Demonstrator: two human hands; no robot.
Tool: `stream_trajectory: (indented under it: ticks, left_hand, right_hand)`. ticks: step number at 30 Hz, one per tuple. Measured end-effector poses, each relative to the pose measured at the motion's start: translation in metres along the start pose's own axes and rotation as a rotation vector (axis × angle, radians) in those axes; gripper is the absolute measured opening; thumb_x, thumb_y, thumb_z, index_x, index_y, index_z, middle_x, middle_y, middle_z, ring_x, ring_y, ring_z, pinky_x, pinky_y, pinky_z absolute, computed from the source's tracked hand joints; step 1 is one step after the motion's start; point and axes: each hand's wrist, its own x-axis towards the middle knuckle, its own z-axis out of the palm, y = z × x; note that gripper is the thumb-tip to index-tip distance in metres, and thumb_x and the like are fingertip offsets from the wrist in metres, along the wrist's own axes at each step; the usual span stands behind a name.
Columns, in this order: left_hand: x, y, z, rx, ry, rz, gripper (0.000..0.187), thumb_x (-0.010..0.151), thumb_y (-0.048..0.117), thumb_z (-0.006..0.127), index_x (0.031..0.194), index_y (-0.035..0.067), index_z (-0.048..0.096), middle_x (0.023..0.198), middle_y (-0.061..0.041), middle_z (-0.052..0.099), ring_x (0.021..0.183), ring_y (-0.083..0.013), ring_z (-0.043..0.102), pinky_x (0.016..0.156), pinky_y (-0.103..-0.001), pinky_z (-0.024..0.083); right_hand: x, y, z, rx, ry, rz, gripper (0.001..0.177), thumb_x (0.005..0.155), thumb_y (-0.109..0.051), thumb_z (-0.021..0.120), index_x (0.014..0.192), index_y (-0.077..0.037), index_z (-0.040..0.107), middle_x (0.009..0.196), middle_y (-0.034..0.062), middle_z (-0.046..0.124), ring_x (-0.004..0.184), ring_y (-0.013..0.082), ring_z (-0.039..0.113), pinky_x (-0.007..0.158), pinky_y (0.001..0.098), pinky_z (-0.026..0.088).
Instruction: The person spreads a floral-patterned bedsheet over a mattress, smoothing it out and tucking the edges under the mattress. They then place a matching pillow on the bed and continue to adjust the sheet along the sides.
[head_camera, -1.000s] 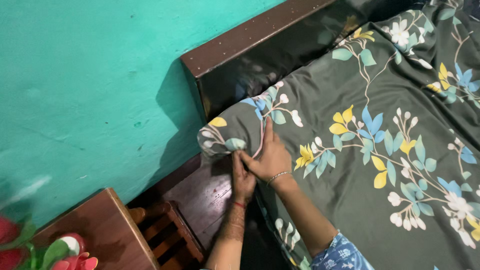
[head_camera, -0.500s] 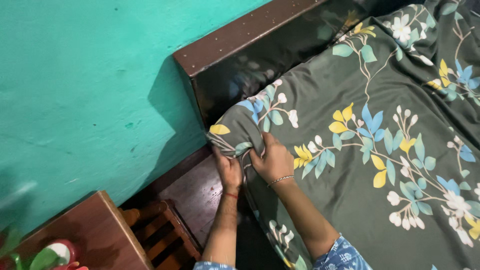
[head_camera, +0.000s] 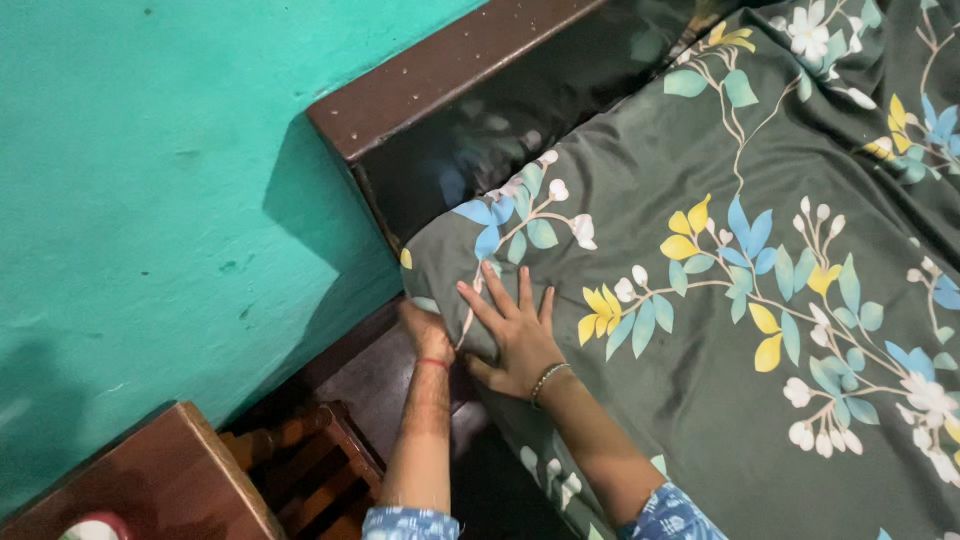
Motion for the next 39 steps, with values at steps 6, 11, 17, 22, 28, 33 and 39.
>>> stream_trajectory:
  ticks: [6, 11, 17, 22, 28, 33, 39]
  left_hand:
    - [-0.032, -0.009, -0.026, -0.59, 0.184, 0.069, 0.058, 0.094, 0.015, 0.054, 0.148, 0.002, 0.034, 0.137, -0.025, 0.061, 0.122, -0.0353, 0.064, 0.101, -0.043, 0.055]
    - [-0.07, 0.033, -0.012, -0.247, 0.121, 0.416, 0.068, 0.108, 0.029, 0.057, 0.16, 0.011, 0.018, 0.16, -0.041, 0.022, 0.151, -0.048, 0.03, 0.122, -0.051, 0.031]
    - [-0.019, 0.009, 0.0, -0.007, -0.089, 0.341, 0.088, 0.105, 0.04, 0.055, 0.166, 0.024, -0.007, 0.158, -0.047, -0.002, 0.151, -0.0574, 0.014, 0.122, -0.051, 0.027]
    - [-0.032, 0.024, -0.011, 0.154, -0.09, 0.251, 0.088, 0.106, 0.044, 0.054, 0.165, 0.026, -0.009, 0.159, -0.045, -0.008, 0.152, -0.0587, 0.002, 0.124, -0.055, 0.021]
    - [-0.121, 0.055, 0.0, 1.022, 0.132, 0.467, 0.085, 0.098, 0.02, 0.056, 0.173, 0.023, 0.016, 0.174, -0.028, 0.001, 0.159, -0.0475, 0.011, 0.117, -0.068, 0.008]
    - [-0.223, 0.028, 0.04, 0.974, -0.17, 0.775, 0.062, 0.103, 0.042, 0.044, 0.157, 0.013, 0.031, 0.169, -0.018, 0.018, 0.157, -0.036, 0.012, 0.121, -0.068, 0.007]
    - [-0.319, 0.012, 0.046, 0.963, -0.445, 0.624, 0.074, 0.097, 0.055, 0.045, 0.159, 0.018, 0.025, 0.168, -0.016, 0.01, 0.154, -0.0429, 0.003, 0.114, -0.075, 0.003]
  right_hand:
    - [0.017, -0.015, 0.01, -0.157, -0.114, 0.137, 0.109, 0.067, -0.04, 0.085, 0.158, -0.044, 0.026, 0.171, 0.0014, 0.007, 0.151, 0.0553, 0.0, 0.109, 0.0842, 0.004]
    - [0.014, -0.019, 0.006, -0.153, -0.17, 0.153, 0.113, 0.065, -0.048, 0.086, 0.158, -0.038, 0.022, 0.17, 0.0054, 0.003, 0.151, 0.0554, -0.005, 0.109, 0.0838, 0.0]
    - [-0.026, 0.008, 0.015, -0.117, -0.054, -0.008, 0.12, 0.059, -0.058, 0.088, 0.158, -0.031, 0.028, 0.171, 0.0095, 0.01, 0.157, 0.0413, 0.004, 0.116, 0.0758, 0.002]
    - [-0.088, 0.036, 0.016, -0.078, -0.056, 0.134, 0.138, 0.05, -0.069, 0.09, 0.16, -0.021, 0.022, 0.169, 0.0175, 0.008, 0.155, 0.039, 0.006, 0.118, 0.07, 0.0]
    - [-0.153, 0.056, 0.011, -0.111, -0.163, 0.293, 0.143, 0.05, -0.075, 0.086, 0.161, -0.017, 0.018, 0.169, 0.0173, 0.004, 0.156, 0.0389, 0.001, 0.121, 0.065, -0.001]
    - [-0.195, 0.078, 0.022, -0.143, -0.135, 0.287, 0.143, 0.054, -0.076, 0.085, 0.16, -0.012, 0.014, 0.169, 0.0159, 0.004, 0.157, 0.0368, 0.0, 0.119, 0.0688, -0.001]
    - [-0.28, 0.12, 0.03, -0.123, -0.035, 0.422, 0.139, 0.055, -0.065, 0.088, 0.164, -0.017, 0.014, 0.171, 0.0139, 0.005, 0.157, 0.0381, 0.001, 0.117, 0.0692, 0.002]
